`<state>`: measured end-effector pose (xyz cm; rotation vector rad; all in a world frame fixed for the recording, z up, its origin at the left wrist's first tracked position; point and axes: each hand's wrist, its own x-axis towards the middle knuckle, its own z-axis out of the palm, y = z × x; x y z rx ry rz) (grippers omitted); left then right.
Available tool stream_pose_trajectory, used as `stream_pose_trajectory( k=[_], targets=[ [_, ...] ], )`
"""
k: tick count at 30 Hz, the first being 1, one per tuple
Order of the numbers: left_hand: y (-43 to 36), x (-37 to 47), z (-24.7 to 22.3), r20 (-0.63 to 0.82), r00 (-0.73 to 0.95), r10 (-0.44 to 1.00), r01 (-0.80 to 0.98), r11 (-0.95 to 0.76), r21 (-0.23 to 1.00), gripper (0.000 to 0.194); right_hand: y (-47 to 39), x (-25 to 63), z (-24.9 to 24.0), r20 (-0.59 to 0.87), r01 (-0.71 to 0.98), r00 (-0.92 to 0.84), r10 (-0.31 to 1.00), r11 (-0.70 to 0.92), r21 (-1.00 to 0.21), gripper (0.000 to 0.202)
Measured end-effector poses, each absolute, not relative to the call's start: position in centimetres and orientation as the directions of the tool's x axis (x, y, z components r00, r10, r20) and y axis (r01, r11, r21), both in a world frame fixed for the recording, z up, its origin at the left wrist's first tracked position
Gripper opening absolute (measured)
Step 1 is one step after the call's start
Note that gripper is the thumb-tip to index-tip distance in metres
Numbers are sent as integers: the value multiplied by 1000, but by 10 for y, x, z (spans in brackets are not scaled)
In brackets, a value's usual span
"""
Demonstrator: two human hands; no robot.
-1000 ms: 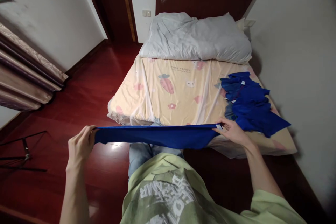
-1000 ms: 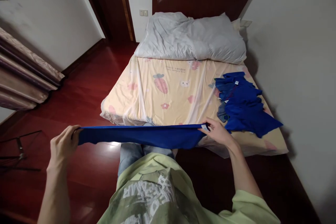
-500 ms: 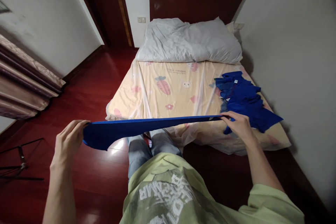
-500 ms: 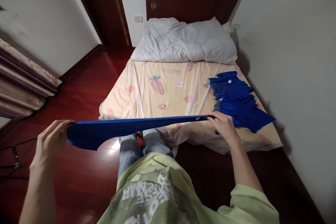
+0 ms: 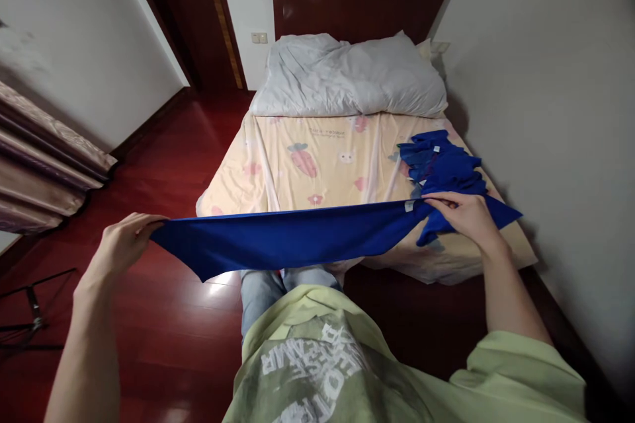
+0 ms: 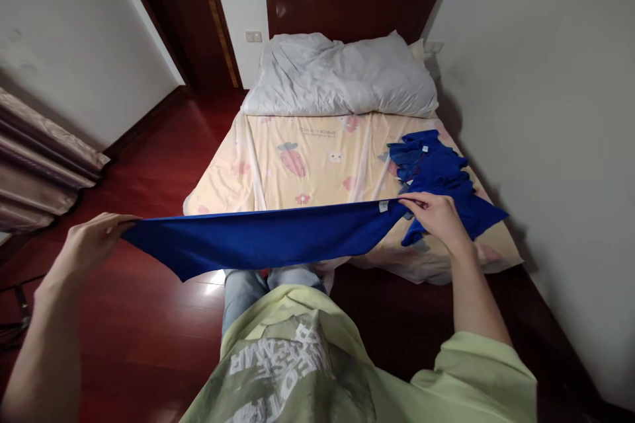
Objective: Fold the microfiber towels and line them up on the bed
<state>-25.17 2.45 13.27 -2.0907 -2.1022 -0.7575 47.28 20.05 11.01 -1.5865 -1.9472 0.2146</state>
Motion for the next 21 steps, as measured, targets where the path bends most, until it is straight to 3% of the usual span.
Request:
stream_pose_trajectory(
  k=[5, 8, 13, 15, 18, 21],
  targets=[
    [53, -241, 139, 521, -122, 845, 991, 77, 108, 43, 199, 468, 114, 335, 686, 96, 937, 181, -704, 46],
    [54, -237, 142, 525, -216, 823, 973, 138, 183, 44, 192, 483, 107, 268, 589, 97, 959, 162, -792, 45],
    [46, -247, 152, 139, -297, 945, 862, 203, 464, 44, 183, 530, 93, 62, 509, 21, 998, 43, -860, 42],
    [48, -254, 157, 71, -260, 963, 836, 188, 515, 46, 185, 546, 92, 18, 509, 7, 1000, 12, -861, 45],
    [65, -265, 166, 46, -196, 980, 839, 143, 525, 48, 197, 557, 93, 16, 529, 7, 1000, 10, -849, 47],
    [103, -274, 173, -35, -186, 982, 889, 183, 420, 50, 220, 553, 94, 55, 544, 17, 998, 37, -838, 44]
  ],
)
